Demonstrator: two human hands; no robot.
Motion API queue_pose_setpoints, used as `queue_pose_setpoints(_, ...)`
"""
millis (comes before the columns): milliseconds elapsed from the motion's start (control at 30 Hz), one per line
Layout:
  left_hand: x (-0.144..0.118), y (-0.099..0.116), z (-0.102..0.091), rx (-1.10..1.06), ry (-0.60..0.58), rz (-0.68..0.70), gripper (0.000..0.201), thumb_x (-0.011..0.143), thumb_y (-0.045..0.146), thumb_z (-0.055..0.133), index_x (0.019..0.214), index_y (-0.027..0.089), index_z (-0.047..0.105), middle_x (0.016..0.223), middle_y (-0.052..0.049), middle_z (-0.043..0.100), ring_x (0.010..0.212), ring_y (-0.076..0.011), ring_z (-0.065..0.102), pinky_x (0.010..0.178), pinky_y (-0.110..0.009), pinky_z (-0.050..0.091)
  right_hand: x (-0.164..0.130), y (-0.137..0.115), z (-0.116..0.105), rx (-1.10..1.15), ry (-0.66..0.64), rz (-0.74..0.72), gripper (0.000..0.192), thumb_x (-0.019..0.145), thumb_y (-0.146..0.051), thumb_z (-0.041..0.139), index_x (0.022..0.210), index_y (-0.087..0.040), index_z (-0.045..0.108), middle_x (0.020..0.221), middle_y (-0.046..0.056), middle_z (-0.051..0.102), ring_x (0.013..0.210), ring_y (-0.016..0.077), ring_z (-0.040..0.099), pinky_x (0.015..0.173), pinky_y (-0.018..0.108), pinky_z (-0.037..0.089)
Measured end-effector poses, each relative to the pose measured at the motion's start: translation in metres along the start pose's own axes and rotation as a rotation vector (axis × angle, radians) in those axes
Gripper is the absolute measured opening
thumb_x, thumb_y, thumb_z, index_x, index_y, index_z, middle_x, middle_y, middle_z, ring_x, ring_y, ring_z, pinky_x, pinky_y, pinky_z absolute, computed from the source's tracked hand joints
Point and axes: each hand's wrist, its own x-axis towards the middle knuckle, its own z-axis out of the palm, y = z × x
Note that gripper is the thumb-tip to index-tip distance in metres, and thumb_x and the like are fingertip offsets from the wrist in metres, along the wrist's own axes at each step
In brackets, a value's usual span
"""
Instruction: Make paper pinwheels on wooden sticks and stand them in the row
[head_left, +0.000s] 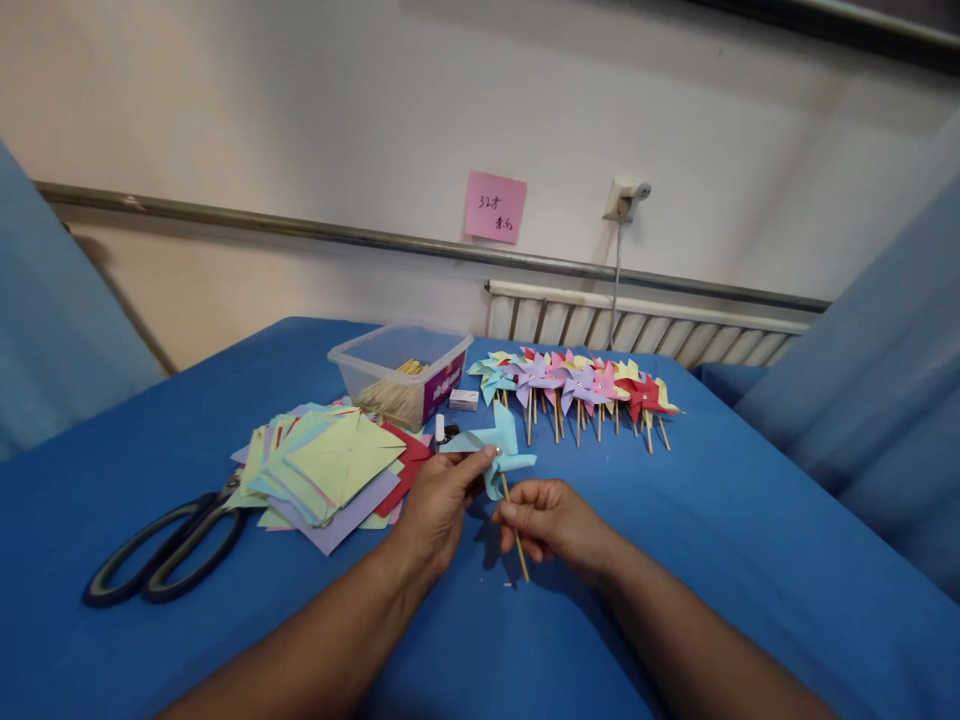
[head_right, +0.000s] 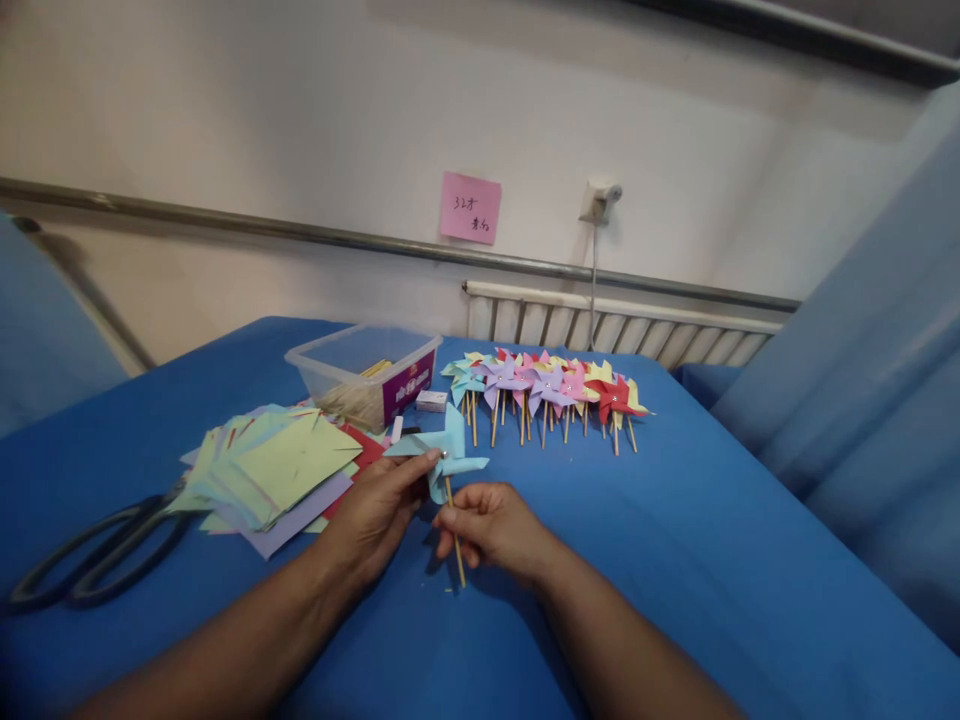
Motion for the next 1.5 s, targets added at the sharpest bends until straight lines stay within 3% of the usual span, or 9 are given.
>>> queue_pose_setpoints(167,0.001,0.005,-0.002,0.108,-0.035,0.054,0.023,0.073,0.035,0.071,0.076,0.013,0.066,0.07,-0.003,0.064,0.066,-0.0142,0.056,0.066,-0.027,0.043,-0.002,-0.004,-0.005,-0.021,0.037,-0.05,0.037,0.076,-0.051,0.067,0.081,-0.014,0.066,0.059,-0.001,0.065,0.036,0.0037,0.04,0.038,0.019,0.024)
queue_pose_setpoints(367,0.004,0.002,-0.007,0.203,0.021,0.102,0.029,0.067,0.032,0.076,0.086,0.014,0.066,0.082,-0.005,0.066,0.074,-0.0153,0.059,0.072,-0.029,0.045,-0.001,-0.007,-0.004,-0.052,0.08,-0.065,0.039,0.073,-0.053,0.069,0.077,-0.015,0.063,0.057,-0.001,0.065,0.034,0.0039,0.041,0.037,0.019,0.025)
queue_pose_setpoints(833,0.0,0.003,0.0,0.281,0.006,0.197,0.039,0.056,0.025,0.081,0.088,0.015,0.061,0.082,-0.004,0.067,0.08,-0.0181,0.063,0.074,-0.03,0.049,-0.001,-0.006,-0.003,-0.001,0.093,-0.075,0.04,0.071,-0.053,0.07,0.073,-0.015,0.058,0.058,0.0,0.067,0.033,0.004,0.044,0.036,0.018,0.026)
queue_pose_setpoints(1033,-0.001,0.005,0.003,0.289,0.072,0.167,0.034,0.059,0.031,0.08,0.084,0.014,0.065,0.073,-0.003,0.067,0.07,-0.0154,0.062,0.065,-0.025,0.047,0.002,-0.001,0.0,-0.051,0.115,-0.078,0.04,0.072,-0.054,0.069,0.07,-0.017,0.054,0.059,0.0,0.068,0.033,0.0045,0.045,0.036,0.018,0.028)
queue_pose_setpoints(1233,0.003,0.004,-0.001,0.327,0.036,0.078,0.03,0.063,0.04,0.076,0.071,0.012,0.068,0.065,-0.005,0.066,0.057,-0.0138,0.056,0.053,-0.024,0.041,0.004,0.006,0.001,-0.075,0.09,-0.061,0.041,0.072,-0.056,0.068,0.073,-0.017,0.054,0.059,0.0,0.068,0.034,0.0052,0.045,0.037,0.019,0.028)
queue_pose_setpoints(1500,0.002,0.002,-0.005,0.42,0.059,0.072,0.03,0.068,0.042,0.071,0.063,0.013,0.067,0.061,-0.006,0.066,0.051,-0.0133,0.053,0.049,-0.024,0.038,0.006,0.01,-0.001,-0.08,0.065,-0.05,0.04,0.072,-0.055,0.067,0.072,-0.017,0.054,0.06,0.0,0.068,0.034,0.0055,0.046,0.037,0.019,0.028)
